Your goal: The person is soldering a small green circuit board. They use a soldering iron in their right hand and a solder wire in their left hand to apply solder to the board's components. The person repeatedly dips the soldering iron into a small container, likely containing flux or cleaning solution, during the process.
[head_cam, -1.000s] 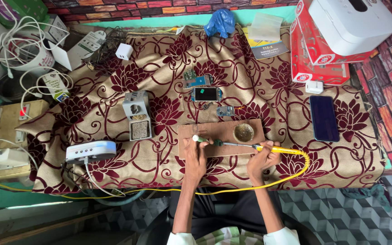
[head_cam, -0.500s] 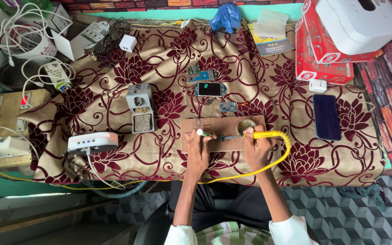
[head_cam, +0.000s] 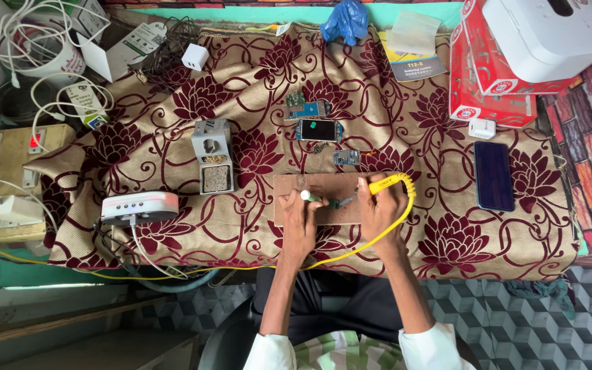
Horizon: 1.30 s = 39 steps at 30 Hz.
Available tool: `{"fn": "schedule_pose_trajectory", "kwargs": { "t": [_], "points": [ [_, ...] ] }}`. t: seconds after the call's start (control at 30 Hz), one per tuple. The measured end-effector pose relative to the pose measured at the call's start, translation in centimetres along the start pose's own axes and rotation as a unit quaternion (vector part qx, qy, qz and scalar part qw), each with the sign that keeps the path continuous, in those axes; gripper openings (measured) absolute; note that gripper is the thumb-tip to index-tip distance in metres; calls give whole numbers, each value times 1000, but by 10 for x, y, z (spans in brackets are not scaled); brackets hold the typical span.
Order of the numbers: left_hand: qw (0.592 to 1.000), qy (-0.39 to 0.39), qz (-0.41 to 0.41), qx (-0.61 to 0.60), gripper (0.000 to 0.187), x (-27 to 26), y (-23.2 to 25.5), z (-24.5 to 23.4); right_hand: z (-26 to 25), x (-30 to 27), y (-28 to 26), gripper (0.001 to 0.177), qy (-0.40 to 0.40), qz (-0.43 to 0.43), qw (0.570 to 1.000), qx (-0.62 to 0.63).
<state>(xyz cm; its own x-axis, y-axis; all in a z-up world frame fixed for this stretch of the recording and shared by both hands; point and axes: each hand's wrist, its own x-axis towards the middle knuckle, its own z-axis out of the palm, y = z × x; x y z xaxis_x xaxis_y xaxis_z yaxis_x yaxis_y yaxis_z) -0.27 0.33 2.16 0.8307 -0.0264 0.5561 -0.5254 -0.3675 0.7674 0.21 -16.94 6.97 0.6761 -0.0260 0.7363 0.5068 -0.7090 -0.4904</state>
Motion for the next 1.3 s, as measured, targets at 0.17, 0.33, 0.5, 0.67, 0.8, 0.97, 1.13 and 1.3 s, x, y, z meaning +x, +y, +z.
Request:
{"fn": "schedule_pose_trajectory", "kwargs": {
  "t": [0.17, 0.33, 0.5, 0.67, 0.8, 0.97, 1.13, 1.3],
  "points": [
    [1000, -1, -3, -3, 15, 1, -1, -1, 4, -3, -12, 13, 39, 54, 998, -24],
    [1000, -2, -5, 1, 17, -1, -4, 1, 0, -22, -1, 13, 35, 137, 990, 13],
    [1000, 1, -9, 3, 17, 0, -3, 0, 0, -65, 27, 19, 77, 56, 995, 43],
    [1000, 2, 8, 9, 17, -3, 1, -1, 9, -97, 64, 36, 295, 230, 881, 291],
    [1000, 3, 0, 7, 17, 0, 1, -1, -16, -90, 103, 45, 386, 248, 821, 341],
    [999, 8, -15, 32, 21, -5, -5, 4, -8, -97, 128, 43, 408, 282, 793, 354],
    [999, 17, -1, 27, 24, -4, -5, 4, 7, -105, 127, 39, 415, 219, 828, 307],
    [999, 12, -23, 42, 23, 1, -1, 3, 5, -107, 117, 34, 396, 206, 857, 258]
  ]
}}
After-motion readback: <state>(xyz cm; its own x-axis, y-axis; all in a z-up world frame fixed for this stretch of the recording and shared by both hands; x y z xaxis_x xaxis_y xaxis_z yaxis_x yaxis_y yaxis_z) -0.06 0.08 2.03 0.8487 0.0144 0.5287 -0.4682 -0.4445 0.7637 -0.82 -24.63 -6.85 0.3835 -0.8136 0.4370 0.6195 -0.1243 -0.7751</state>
